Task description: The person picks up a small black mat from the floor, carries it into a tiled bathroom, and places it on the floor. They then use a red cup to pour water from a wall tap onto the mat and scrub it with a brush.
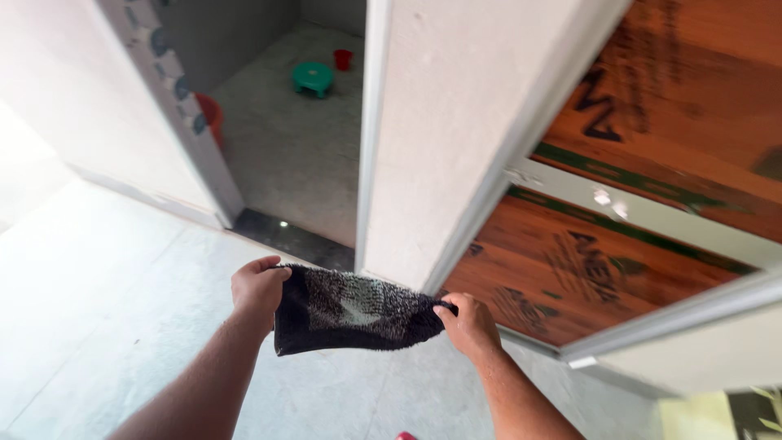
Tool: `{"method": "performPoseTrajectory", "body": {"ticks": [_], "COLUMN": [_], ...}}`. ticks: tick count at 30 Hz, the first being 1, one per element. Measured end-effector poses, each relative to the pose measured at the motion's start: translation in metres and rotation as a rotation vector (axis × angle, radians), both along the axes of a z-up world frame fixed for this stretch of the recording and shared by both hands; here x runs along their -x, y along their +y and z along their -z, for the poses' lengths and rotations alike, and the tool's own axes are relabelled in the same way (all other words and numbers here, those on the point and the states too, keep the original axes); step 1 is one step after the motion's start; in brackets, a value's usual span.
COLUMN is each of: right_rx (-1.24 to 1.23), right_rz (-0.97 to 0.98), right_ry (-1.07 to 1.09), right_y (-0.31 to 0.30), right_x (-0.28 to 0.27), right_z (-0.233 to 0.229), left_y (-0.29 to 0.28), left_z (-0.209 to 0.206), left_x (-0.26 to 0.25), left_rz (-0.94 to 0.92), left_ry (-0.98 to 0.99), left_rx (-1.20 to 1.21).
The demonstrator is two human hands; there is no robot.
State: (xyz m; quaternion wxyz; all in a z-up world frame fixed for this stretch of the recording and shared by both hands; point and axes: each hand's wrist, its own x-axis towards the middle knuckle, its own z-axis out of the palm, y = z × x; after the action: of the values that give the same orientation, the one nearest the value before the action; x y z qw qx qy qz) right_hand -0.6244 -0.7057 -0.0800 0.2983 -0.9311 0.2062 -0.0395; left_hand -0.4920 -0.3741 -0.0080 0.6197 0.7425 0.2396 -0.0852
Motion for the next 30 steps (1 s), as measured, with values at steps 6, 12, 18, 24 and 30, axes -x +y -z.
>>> {"method": "performPoseTrajectory", "body": {"ticks": [6, 12, 18, 24, 30], "right_rx": [-0.026, -0.082, -0.103, -0.033, -0.07], "right_rz": [-0.071, -0.264, -0.338, -0.319, -0.239], "right_ry": [0.165, 0.171, 0.081, 0.003, -0.113], "right_y": [0.035, 0.059, 0.088, 0.116, 0.14], "right_x": [-0.093, -0.197, -0.28, -0.369, -0.436], "right_z": [0.005, -0.006, -0.025, -0.022, -0.041], "left_y": [0.053, 0.087, 0.109, 0.148, 0.171], "left_z": [-0.005, -0.023, -0.035, -0.008, -0.015], "left_x": [-0.046, -0.098, -0.154, -0.244, -0.335], "left_rz": [-0.156, -0.284, -0.402, -0.298, -0.144], "left_ry": [0.068, 0.034, 0.073, -0.018, 0.006], "left_rx": [-0.011, -0.006, 0.098, -0.003, -0.011]}}
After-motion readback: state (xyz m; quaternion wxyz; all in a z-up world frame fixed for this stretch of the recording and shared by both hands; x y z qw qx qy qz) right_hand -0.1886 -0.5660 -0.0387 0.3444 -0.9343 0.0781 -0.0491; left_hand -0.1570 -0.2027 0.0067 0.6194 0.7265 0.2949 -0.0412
